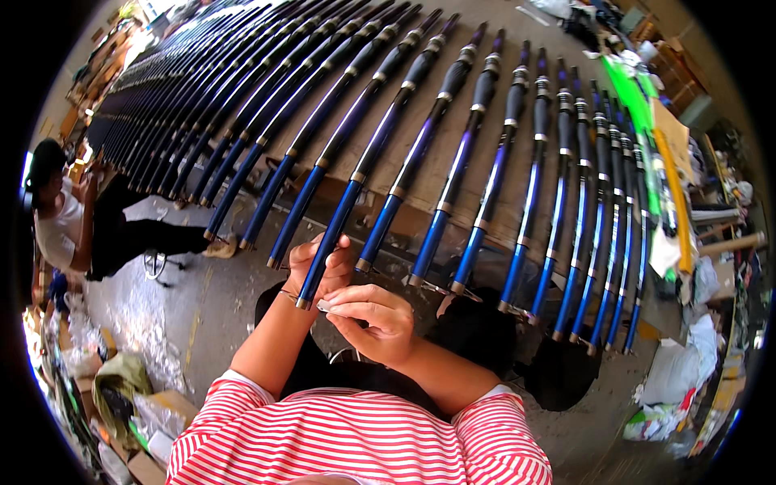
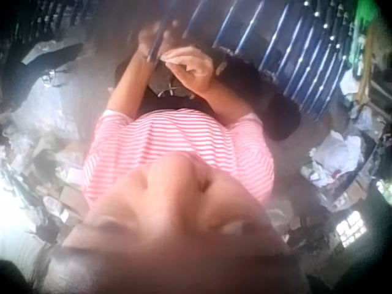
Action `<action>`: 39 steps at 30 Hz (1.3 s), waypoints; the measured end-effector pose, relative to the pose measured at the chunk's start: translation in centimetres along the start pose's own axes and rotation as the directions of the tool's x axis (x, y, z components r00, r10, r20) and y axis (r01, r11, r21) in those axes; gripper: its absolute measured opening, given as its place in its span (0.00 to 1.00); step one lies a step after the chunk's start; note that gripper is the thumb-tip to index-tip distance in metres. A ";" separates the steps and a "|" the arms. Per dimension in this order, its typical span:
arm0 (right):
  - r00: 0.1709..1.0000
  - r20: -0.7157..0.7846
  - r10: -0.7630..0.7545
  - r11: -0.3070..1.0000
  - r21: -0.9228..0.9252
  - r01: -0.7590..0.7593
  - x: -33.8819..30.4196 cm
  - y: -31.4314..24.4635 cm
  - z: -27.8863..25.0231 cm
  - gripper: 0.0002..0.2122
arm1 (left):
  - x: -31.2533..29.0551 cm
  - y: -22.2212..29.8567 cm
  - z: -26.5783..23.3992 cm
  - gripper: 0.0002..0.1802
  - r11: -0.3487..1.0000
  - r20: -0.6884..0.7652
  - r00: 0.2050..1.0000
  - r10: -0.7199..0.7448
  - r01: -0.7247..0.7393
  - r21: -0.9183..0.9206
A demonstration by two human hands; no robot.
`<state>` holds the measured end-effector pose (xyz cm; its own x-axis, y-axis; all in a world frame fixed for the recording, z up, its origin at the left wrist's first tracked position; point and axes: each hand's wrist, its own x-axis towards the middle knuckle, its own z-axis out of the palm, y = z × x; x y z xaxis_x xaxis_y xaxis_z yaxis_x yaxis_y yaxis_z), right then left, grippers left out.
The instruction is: The person assembles components on a series of blue poles by picking up small metal guides and applying adhesive strips to secure them to the poles.
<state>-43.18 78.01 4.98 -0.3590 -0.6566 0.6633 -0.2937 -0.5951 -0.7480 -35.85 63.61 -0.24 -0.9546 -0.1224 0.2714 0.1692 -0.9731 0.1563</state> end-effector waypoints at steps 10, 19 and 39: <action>0.970 -0.198 0.138 0.918 -0.342 -0.200 -7.2 -4.6 -0.5 0.04 | -6.8 -1.9 -4.3 0.14 0.981 -0.655 0.730 -0.194 0.165 -0.106; 0.954 -0.225 0.196 0.880 -0.389 -0.273 -8.7 -2.2 0.3 0.03 | -14.8 -5.0 -3.5 0.16 0.968 -0.772 0.592 -0.232 0.220 -0.122; 0.895 -0.039 0.445 0.852 -0.290 -0.436 -8.5 10.8 -4.1 0.04 | -18.1 -8.9 -12.4 0.19 0.967 -0.915 0.342 -0.213 0.206 -0.149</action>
<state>-46.90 79.09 -8.83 -0.4861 -0.8344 0.2597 -0.3503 -0.0862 -0.9327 -23.09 72.05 -18.27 -0.5864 -0.0127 -0.8099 -0.0695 -0.9954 0.0659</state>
